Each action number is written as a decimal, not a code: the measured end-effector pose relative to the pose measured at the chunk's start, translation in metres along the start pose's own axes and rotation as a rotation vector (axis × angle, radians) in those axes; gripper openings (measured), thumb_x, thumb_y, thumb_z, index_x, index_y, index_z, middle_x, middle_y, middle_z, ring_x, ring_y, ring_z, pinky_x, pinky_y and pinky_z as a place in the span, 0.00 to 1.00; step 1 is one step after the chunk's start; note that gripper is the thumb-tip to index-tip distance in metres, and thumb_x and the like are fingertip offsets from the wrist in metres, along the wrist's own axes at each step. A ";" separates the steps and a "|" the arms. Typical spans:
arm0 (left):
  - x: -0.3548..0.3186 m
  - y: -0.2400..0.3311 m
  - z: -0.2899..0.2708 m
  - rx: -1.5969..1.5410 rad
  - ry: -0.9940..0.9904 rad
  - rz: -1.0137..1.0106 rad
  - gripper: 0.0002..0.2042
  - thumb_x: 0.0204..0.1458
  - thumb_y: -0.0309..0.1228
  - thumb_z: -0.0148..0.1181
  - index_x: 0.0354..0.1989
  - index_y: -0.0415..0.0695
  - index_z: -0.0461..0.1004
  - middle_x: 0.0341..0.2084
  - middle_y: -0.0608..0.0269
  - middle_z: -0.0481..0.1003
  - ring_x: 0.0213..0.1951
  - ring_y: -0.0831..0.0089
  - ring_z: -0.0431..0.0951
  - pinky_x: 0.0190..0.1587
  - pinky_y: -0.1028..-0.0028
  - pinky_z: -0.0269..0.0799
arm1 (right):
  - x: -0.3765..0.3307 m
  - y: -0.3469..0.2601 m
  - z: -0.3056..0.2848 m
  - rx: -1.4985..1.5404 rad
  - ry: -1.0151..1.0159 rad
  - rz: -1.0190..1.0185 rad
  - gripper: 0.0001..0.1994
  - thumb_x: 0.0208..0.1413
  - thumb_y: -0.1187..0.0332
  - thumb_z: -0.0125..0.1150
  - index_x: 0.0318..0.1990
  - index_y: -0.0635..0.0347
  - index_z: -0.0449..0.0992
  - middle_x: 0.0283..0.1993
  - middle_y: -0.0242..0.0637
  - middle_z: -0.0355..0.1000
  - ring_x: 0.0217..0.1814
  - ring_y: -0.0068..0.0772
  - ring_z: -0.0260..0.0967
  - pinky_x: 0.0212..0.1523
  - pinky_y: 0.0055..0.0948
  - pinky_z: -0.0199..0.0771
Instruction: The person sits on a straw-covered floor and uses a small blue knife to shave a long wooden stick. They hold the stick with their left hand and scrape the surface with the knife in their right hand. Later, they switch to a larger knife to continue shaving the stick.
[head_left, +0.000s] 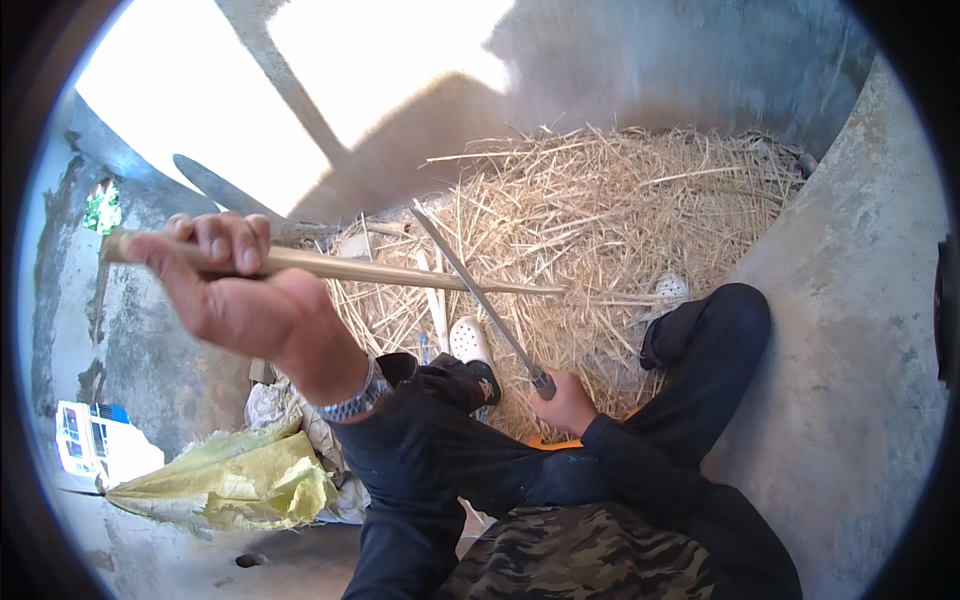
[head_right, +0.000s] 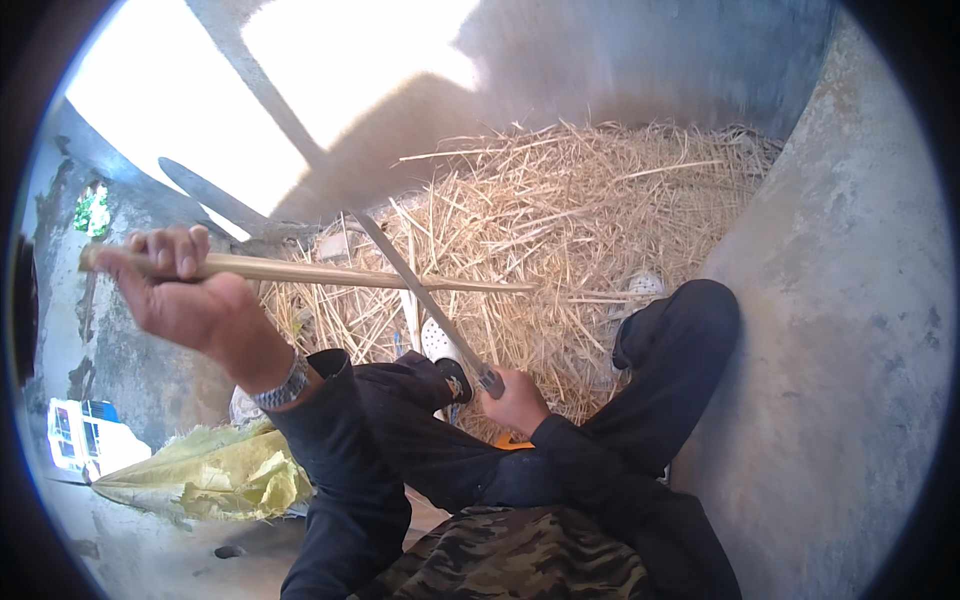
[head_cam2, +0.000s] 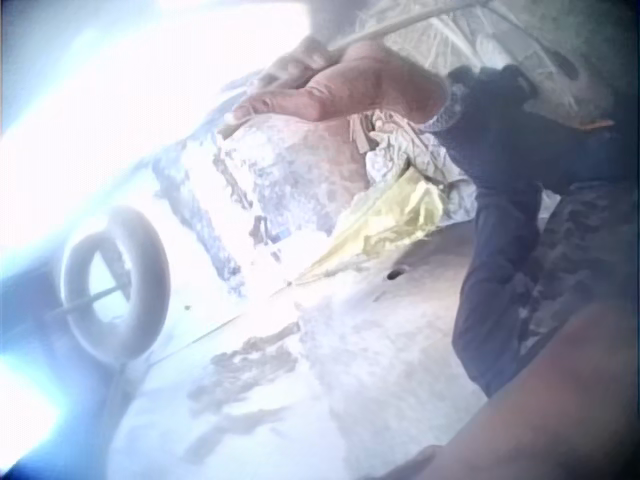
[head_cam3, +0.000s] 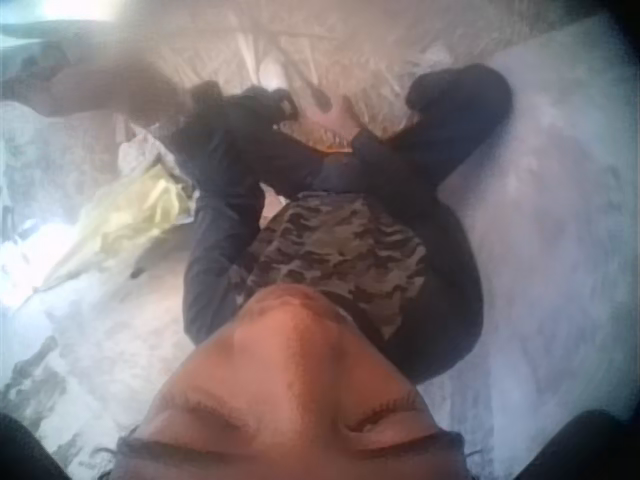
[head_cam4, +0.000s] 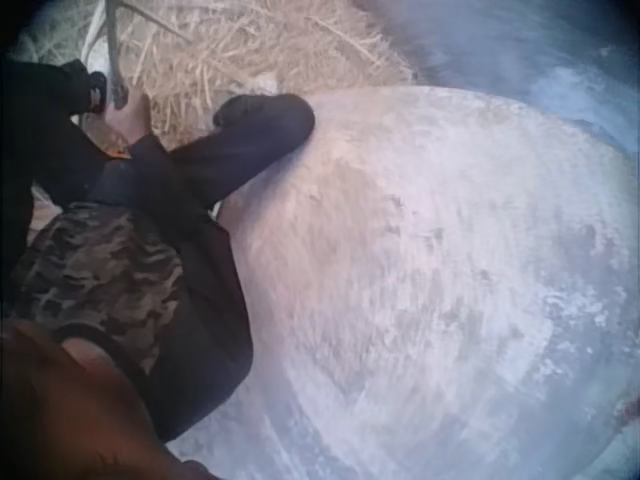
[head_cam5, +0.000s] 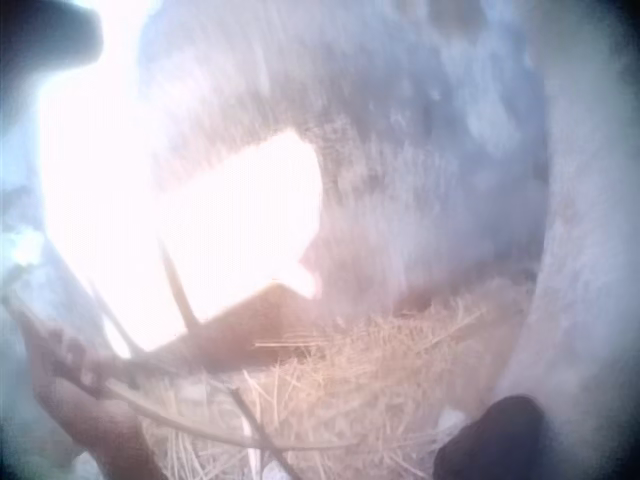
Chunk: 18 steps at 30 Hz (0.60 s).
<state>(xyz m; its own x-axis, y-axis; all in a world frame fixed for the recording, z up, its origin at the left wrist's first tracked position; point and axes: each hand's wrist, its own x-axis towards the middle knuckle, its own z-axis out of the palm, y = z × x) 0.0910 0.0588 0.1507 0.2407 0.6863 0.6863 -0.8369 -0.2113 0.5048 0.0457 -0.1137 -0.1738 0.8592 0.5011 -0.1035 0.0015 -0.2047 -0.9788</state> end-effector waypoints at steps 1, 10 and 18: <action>0.005 -0.003 0.002 -0.007 0.019 -0.010 0.18 0.59 0.47 0.53 0.26 0.48 0.63 0.13 0.76 0.58 0.14 0.86 0.57 0.16 0.83 0.52 | -0.002 0.002 -0.002 -0.008 -0.009 0.002 0.06 0.44 0.70 0.55 0.27 0.65 0.69 0.17 0.47 0.66 0.20 0.49 0.66 0.24 0.38 0.65; 0.032 -0.044 0.041 0.098 0.079 -0.050 0.19 0.57 0.48 0.56 0.22 0.50 0.60 0.15 0.77 0.53 0.15 0.87 0.50 0.17 0.83 0.47 | -0.028 -0.004 -0.020 0.048 0.044 -0.011 0.06 0.44 0.71 0.56 0.24 0.65 0.68 0.16 0.36 0.62 0.18 0.27 0.59 0.23 0.31 0.61; 0.009 -0.050 0.079 -0.065 -0.090 -0.036 0.22 0.55 0.54 0.55 0.21 0.50 0.62 0.11 0.78 0.54 0.12 0.90 0.50 0.14 0.86 0.43 | 0.000 -0.127 -0.042 0.152 0.060 -0.257 0.07 0.45 0.72 0.56 0.30 0.67 0.70 0.19 0.39 0.65 0.20 0.27 0.60 0.25 0.30 0.63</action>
<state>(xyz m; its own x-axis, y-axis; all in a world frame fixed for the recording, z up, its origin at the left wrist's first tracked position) 0.1743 0.0205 0.1732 0.3118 0.6268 0.7141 -0.8565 -0.1399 0.4968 0.0669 -0.1225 -0.0420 0.8693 0.4685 0.1574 0.1501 0.0534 -0.9872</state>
